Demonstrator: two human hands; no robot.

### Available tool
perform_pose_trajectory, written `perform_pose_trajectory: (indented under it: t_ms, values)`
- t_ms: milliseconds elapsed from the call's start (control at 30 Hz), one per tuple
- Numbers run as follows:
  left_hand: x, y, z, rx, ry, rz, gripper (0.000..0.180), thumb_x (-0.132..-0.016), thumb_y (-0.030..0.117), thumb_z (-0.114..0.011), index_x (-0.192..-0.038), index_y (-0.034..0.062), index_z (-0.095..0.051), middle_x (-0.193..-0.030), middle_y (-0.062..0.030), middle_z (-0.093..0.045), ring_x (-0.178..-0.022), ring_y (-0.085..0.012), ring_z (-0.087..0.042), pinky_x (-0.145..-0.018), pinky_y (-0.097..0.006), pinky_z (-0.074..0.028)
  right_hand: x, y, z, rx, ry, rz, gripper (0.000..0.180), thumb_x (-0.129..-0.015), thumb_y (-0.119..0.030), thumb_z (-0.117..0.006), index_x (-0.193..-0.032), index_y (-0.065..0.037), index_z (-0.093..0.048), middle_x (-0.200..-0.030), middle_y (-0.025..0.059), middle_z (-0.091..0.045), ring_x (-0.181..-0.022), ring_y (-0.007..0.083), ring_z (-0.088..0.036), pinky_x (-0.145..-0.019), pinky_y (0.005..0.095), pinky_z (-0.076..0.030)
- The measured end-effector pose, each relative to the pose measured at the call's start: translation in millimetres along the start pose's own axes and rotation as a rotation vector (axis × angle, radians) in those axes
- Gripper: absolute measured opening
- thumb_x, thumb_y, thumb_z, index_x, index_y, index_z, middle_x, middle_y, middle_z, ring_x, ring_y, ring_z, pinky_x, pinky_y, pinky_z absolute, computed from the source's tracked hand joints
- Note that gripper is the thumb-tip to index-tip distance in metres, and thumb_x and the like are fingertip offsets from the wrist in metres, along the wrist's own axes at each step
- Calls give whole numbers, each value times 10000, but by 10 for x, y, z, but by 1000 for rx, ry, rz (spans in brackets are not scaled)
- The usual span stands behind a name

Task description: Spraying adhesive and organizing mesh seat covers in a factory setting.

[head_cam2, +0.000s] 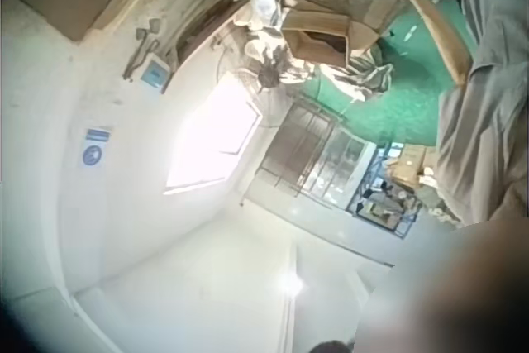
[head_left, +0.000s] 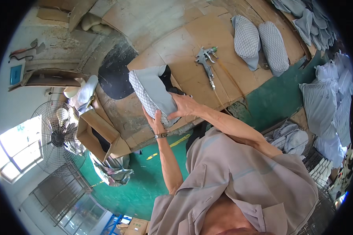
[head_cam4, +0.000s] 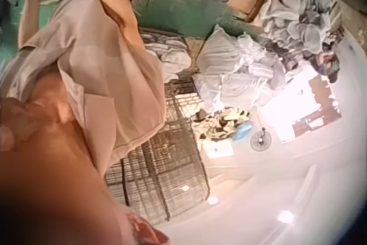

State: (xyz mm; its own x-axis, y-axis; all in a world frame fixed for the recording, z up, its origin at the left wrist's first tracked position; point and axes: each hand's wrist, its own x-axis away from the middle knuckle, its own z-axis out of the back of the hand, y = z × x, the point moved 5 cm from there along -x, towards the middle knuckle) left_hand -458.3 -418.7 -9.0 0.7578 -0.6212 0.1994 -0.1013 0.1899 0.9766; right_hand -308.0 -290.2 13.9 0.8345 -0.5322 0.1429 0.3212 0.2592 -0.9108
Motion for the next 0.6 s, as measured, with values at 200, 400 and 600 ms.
perform_pose_trajectory:
  t_ms: [200, 400, 600]
  values:
    - [-43, 21, 41, -39, -47, -20, 890, -788, 270, -714, -1534, 39, -288, -1517, -185, -362, -1371, -309, -377, -1137, -417, -285, 59, 373, -214, 5, -158, -326, 1158, -631, -768, -703, -1350, 110, -469, -1277, 334, -565, -1165, 427, -588, -968, 442, -485]
    - [21, 414, -554, -142, -104, -36, 901, -815, 279, -735, -1531, 7, -261, -1516, -180, -366, -1356, -277, -397, -1129, -383, -298, 356, 867, -287, -461, -225, -553, 1080, -712, -793, -636, -1356, 67, -522, -1245, 275, -616, -1160, 374, -600, -1000, 410, -453]
    - [19, 285, -934, -417, -131, -147, 965, -860, 420, -694, -1546, -9, -167, -1606, -235, -147, -1480, -326, -192, -1196, -404, -167, 466, 1014, 6, -693, -169, -506, 964, -866, -691, -564, -1443, 67, -414, -1412, 205, -511, -1303, 308, -476, -1082, 388, -363]
